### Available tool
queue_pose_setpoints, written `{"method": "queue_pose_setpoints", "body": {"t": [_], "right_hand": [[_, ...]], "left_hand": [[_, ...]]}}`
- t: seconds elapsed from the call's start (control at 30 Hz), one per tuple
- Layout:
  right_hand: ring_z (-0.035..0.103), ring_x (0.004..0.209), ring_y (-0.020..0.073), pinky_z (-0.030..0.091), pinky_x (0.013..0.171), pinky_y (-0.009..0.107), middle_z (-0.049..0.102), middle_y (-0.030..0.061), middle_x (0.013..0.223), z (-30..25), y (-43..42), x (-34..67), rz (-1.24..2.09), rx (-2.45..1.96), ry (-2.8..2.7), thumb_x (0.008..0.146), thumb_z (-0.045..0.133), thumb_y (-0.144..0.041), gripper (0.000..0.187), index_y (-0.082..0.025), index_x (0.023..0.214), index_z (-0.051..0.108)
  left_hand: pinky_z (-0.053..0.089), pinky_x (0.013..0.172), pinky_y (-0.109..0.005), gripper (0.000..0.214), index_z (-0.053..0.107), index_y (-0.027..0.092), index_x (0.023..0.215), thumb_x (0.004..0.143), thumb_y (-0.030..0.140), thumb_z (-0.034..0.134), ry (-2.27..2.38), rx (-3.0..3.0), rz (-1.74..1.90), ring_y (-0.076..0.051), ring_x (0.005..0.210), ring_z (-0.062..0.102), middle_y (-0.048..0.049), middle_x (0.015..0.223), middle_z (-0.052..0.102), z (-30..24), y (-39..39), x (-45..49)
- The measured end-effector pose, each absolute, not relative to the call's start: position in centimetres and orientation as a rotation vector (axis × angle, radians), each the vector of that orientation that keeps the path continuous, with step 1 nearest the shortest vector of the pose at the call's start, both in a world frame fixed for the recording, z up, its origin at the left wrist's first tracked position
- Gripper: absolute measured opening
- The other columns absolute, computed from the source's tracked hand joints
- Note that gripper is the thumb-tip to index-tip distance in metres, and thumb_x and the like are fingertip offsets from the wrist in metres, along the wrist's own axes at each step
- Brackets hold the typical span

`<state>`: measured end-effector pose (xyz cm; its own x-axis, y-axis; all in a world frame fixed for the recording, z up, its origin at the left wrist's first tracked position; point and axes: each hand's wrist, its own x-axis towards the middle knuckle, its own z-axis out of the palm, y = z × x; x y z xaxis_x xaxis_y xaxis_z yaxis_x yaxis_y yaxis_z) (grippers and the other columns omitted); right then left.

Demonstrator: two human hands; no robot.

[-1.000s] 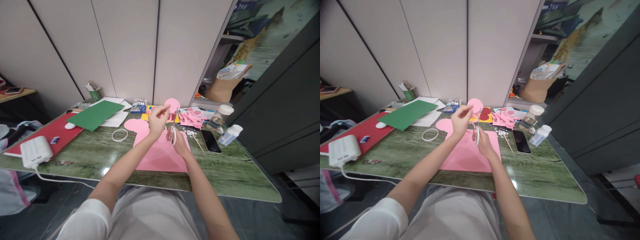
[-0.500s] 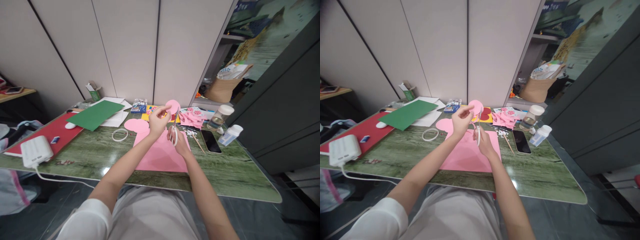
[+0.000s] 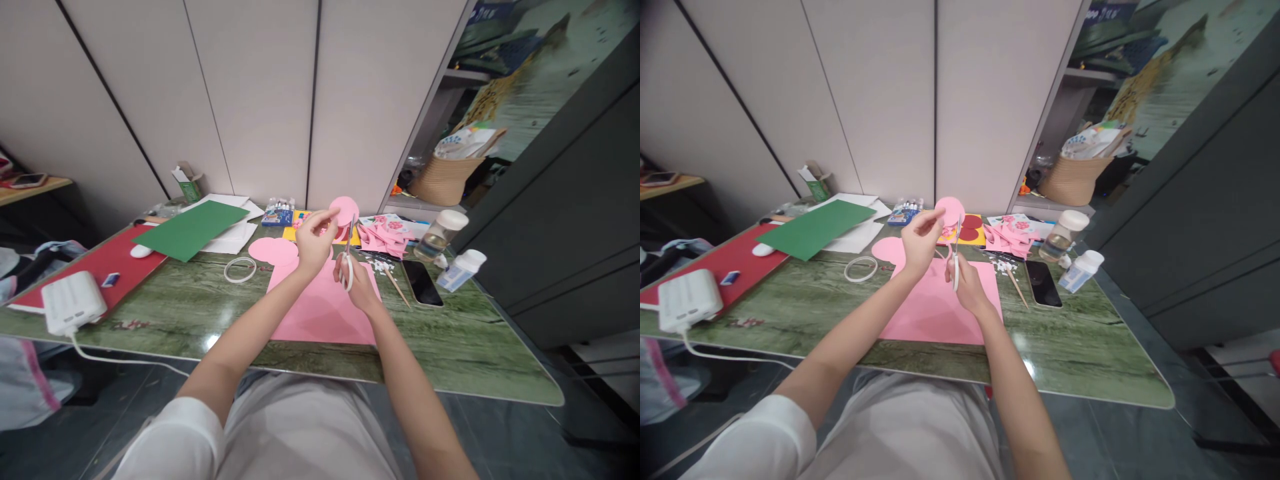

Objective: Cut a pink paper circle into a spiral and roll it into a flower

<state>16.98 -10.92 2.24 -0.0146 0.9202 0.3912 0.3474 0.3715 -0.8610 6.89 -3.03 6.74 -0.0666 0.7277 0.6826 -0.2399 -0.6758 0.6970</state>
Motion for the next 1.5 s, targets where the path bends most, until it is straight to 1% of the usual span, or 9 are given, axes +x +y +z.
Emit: {"method": "queue_pose_setpoints", "body": {"t": [0.13,0.27,0.6,0.77,1.03,1.2,1.3,1.5], "right_hand": [[0.043,0.056,0.0118,0.032,0.056,0.027,0.048,-0.0018,0.062,2.25,-10.95,16.87,0.685,-1.175,-1.584,0.093,0.030,-0.046,0.035,-0.020,0.073,0.041],[0.042,0.056,0.0118,0.032,0.056,0.026,0.049,-0.0018,0.062,2.27,-10.97,16.77,0.688,-1.181,-1.584,0.093,0.030,-0.046,0.034,-0.021,0.072,0.041],[0.042,0.058,0.0125,0.033,0.057,0.027,0.047,-0.0019,0.063,2.20,-10.91,17.06,0.681,-1.171,-1.570,0.093,0.030,-0.047,0.033,-0.021,0.077,0.042],[0.043,0.057,0.0125,0.033,0.057,0.027,0.048,-0.0017,0.063,2.31,-10.97,16.95,0.678,-1.169,-1.574,0.093,0.029,-0.047,0.034,-0.021,0.076,0.042],[0.044,0.057,0.0126,0.033,0.057,0.027,0.048,-0.0016,0.062,2.30,-10.97,16.80,0.669,-1.180,-1.568,0.093,0.029,-0.048,0.035,-0.021,0.075,0.042],[0.044,0.057,0.0123,0.033,0.057,0.027,0.048,-0.0013,0.063,2.27,-10.95,16.82,0.669,-1.177,-1.570,0.093,0.029,-0.047,0.036,-0.020,0.073,0.042],[0.043,0.057,0.0119,0.033,0.057,0.027,0.048,-0.0015,0.062,2.21,-10.91,16.77,0.669,-1.173,-1.572,0.093,0.029,-0.046,0.036,-0.020,0.072,0.042],[0.044,0.056,0.0121,0.033,0.056,0.027,0.048,-0.0020,0.062,2.27,-10.94,16.70,0.680,-1.160,-1.572,0.092,0.030,-0.048,0.035,-0.021,0.074,0.041]], "left_hand": [[0.047,0.070,-0.023,0.026,0.067,0.020,0.099,0.074,0.024,0.065,0.536,1.511,1.833,-0.009,0.073,0.054,-0.0053,0.095,0.062,6.76,-3.02,7.07],[0.045,0.068,-0.022,0.027,0.067,0.020,0.100,0.074,0.024,0.065,0.561,1.521,1.845,-0.009,0.072,0.052,-0.0055,0.096,0.060,6.69,-2.85,7.10],[0.043,0.063,-0.022,0.024,0.068,0.019,0.096,0.073,0.020,0.064,0.532,1.585,1.801,-0.008,0.068,0.050,-0.0035,0.084,0.060,6.64,-2.86,7.08],[0.045,0.066,-0.022,0.023,0.068,0.020,0.096,0.073,0.021,0.064,0.550,1.575,1.820,-0.009,0.072,0.054,-0.0046,0.088,0.063,6.59,-2.92,7.11],[0.049,0.076,-0.026,0.012,0.071,0.018,0.081,0.074,0.020,0.061,0.529,1.539,1.838,-0.014,0.084,0.061,-0.0060,0.087,0.067,6.85,-3.23,7.11],[0.049,0.077,-0.026,0.016,0.070,0.018,0.089,0.076,0.021,0.060,0.534,1.537,1.824,-0.013,0.086,0.060,-0.0064,0.089,0.065,6.75,-3.11,7.07],[0.048,0.074,-0.025,0.020,0.068,0.018,0.094,0.075,0.022,0.062,0.528,1.523,1.807,-0.012,0.080,0.059,-0.0057,0.090,0.062,6.62,-3.05,7.21],[0.047,0.069,-0.023,0.022,0.067,0.018,0.095,0.073,0.020,0.063,0.532,1.516,1.815,-0.009,0.073,0.056,-0.0048,0.091,0.062,6.54,-3.02,7.39]]}}
